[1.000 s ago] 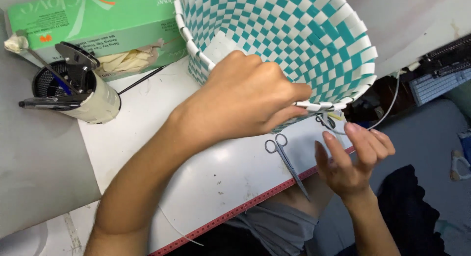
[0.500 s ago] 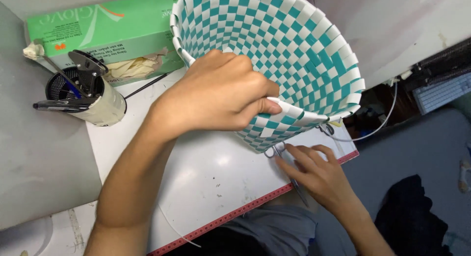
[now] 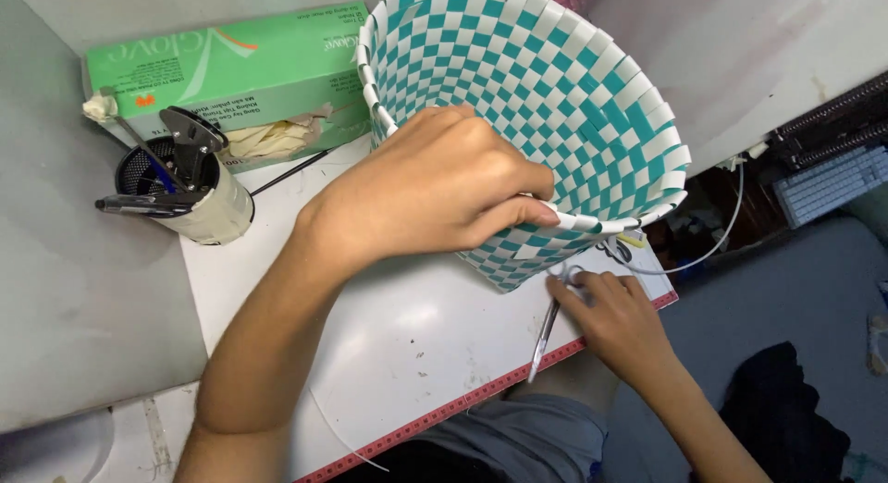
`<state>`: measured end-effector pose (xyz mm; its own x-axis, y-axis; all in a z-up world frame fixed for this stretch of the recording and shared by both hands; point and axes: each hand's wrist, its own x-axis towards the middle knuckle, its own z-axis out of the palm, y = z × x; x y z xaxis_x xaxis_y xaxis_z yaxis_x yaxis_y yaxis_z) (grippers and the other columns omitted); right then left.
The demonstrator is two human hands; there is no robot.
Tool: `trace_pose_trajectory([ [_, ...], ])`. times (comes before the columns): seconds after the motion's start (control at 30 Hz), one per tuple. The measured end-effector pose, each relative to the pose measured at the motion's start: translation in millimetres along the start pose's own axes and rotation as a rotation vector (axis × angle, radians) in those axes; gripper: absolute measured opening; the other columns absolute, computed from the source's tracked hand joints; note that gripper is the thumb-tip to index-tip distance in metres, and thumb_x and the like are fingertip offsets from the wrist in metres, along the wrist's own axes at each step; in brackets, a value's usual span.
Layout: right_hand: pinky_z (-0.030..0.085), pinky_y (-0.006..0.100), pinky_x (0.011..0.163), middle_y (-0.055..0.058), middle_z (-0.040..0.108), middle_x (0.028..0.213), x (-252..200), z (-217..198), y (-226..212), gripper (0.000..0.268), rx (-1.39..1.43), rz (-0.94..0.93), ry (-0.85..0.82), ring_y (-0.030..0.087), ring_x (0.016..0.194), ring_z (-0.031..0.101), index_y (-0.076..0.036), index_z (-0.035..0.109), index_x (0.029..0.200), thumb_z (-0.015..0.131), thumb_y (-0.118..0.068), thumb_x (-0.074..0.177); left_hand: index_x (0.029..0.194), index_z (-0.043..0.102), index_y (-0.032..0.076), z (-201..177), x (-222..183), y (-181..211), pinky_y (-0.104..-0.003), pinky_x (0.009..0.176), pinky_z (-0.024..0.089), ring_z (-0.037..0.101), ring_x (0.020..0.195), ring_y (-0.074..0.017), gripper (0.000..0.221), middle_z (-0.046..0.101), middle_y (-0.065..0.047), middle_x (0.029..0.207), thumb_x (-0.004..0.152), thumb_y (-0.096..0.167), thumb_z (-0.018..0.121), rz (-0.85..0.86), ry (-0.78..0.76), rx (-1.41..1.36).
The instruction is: Finishing the rim of a woven plastic basket by tucking the loose ends of the plastic strips into the existing weave.
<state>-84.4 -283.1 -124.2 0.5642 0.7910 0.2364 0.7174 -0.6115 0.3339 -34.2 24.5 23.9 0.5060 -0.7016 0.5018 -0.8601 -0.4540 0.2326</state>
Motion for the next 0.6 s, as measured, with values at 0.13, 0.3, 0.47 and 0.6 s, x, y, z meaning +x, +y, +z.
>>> trace_pose_trajectory([
  [0.13,0.042,0.038,0.060,0.007,0.057,0.089,-2.4,-8.1,5.7,0.040,-0.073,0.087,-0.035,0.027,0.071,0.057,-0.016,0.055,0.122,0.059,-0.001,0.085,0.075,0.057,0.012,-11.8,-4.1,0.7,-0.039,0.072,0.035,0.057,0.058,-0.0250,0.026,0.059,0.000,0.057,0.093,0.027,0.066,0.006,-0.029,-0.029],
  [0.3,0.043,0.046,0.084,0.019,0.061,0.099,36.6,-75.3,-4.0,0.011,0.127,0.184,0.503,0.034,0.091,0.059,0.004,0.067,0.101,0.068,0.000,0.090,0.078,0.055,0.010,-12.5,-6.9,4.7,-0.041,0.068,0.035,0.055,0.059,-0.0282,0.019,0.060,-0.002,0.063,0.096,0.016,0.057,0.003,-0.076,-0.077],
  [0.47,0.046,0.050,0.090,0.024,0.054,0.108,87.1,-113.1,2.5,0.029,0.193,0.121,0.560,0.039,0.103,0.052,0.006,0.064,0.109,0.060,-0.020,0.097,0.081,0.054,0.008,-12.7,-4.1,18.6,-0.040,0.066,0.035,0.057,0.065,-0.0257,0.016,0.061,-0.003,0.068,0.096,0.015,0.054,0.019,-0.096,-0.060],
  [0.6,0.036,0.040,0.084,0.015,0.064,0.095,102.3,-117.6,10.4,0.015,0.451,0.051,0.381,0.027,0.087,0.061,0.002,0.061,0.091,0.054,-0.011,0.096,0.070,0.055,0.008,-5.5,-5.7,22.8,-0.042,0.065,0.041,0.054,0.054,-0.0320,0.030,0.058,-0.004,0.057,0.097,0.022,0.057,-0.104,-0.108,-0.084],
])
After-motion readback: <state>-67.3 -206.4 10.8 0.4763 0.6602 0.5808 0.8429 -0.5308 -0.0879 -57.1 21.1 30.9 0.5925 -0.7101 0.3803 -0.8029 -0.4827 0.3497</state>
